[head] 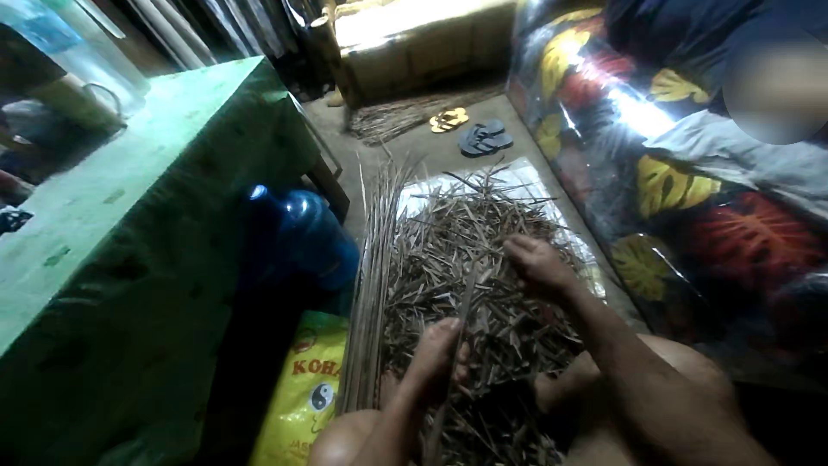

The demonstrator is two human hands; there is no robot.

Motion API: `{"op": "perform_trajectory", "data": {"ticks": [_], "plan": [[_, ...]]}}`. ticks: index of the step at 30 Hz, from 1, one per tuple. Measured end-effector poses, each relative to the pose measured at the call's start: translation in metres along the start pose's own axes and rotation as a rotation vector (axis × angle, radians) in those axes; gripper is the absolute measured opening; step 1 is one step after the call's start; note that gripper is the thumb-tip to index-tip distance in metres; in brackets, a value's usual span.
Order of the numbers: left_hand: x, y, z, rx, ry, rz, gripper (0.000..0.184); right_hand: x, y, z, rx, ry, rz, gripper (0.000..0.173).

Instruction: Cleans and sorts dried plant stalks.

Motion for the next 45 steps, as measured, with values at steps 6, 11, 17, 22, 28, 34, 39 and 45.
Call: {"op": "perform_trajectory", "data": {"ticks": [6, 11, 17, 22, 28, 34, 39, 45], "plan": [[-0.016, -0.007, 0.012, -0.258, -0.198, -0.206, 0.025, -0.023, 0.044, -0.084, 0.473, -0.156, -0.107, 0.024], [-0.014, -0.009, 0.009, -0.31, -0.246, -0.214, 0.024, -0.024, 0.049, -0.099, 0.421, -0.138, 0.044, 0.016], [-0.014, -0.008, 0.007, -0.24, -0.131, -0.166, 0.028, -0.015, 0.038, -0.085, 0.467, 0.293, 0.415, 0.031], [-0.011, -0.008, 0.006, -0.187, -0.093, -0.133, 0.034, -0.01, 0.032, -0.076, 0.457, 0.422, 0.536, 0.036], [-0.006, -0.003, 0.002, -0.153, -0.098, -0.113, 0.036, -0.005, 0.009, -0.049, 0.253, 0.611, 0.467, 0.037], [-0.004, -0.002, 0.003, -0.12, -0.05, -0.101, 0.038, 0.004, -0.001, -0.018, 0.069, 0.386, 0.301, 0.033], [-0.007, -0.006, 0.005, -0.137, -0.035, -0.097, 0.038, -0.017, 0.029, -0.075, 0.555, 0.265, 0.169, 0.031], [-0.003, -0.006, 0.0, -0.104, -0.028, -0.079, 0.039, -0.007, 0.013, -0.062, 0.4, 0.55, 0.468, 0.035]]}}
Point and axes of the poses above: each hand's wrist, its own y-axis away from the middle knuckle, its own z-axis out of the back of the hand, x = y × z, the point moved 8 cm from there along -y, towards the middle knuckle, and after that the axes turned 5 degrees about z, right-handed, at the moved point
